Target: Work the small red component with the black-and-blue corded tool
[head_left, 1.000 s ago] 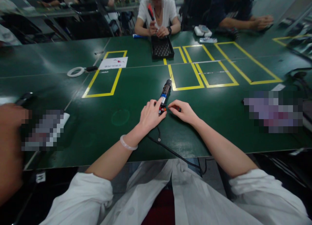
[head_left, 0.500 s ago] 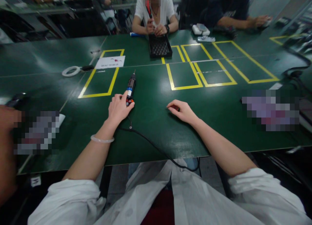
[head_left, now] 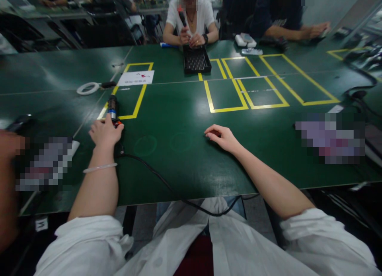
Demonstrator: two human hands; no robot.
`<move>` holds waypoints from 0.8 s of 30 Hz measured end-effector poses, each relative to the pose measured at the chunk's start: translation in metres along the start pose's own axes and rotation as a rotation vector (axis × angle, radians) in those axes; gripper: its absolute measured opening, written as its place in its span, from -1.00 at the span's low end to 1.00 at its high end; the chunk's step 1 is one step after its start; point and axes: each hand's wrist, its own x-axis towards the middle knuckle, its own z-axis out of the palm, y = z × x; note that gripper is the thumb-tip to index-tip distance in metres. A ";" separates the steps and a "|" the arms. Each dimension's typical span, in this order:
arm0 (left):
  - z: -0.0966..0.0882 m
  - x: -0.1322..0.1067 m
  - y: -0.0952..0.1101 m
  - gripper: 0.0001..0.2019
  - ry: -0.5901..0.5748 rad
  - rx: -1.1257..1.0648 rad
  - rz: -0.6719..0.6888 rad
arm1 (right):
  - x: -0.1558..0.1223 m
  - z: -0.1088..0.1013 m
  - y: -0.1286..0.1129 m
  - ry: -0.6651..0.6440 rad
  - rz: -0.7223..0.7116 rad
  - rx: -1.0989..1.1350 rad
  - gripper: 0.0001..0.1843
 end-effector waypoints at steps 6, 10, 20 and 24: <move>0.006 0.005 -0.016 -0.37 0.046 0.013 -0.043 | 0.001 0.004 0.005 -0.017 0.071 0.194 -0.78; 0.008 0.001 -0.014 -0.41 0.123 -0.011 -0.029 | 0.002 0.004 0.001 -0.018 0.114 0.279 -0.77; 0.001 0.003 -0.012 -0.60 0.093 -0.069 -0.093 | 0.005 0.007 0.000 -0.012 0.139 0.301 -0.75; -0.007 0.000 -0.015 -0.64 0.043 -0.065 -0.118 | 0.007 0.008 0.000 -0.032 0.145 0.253 -0.76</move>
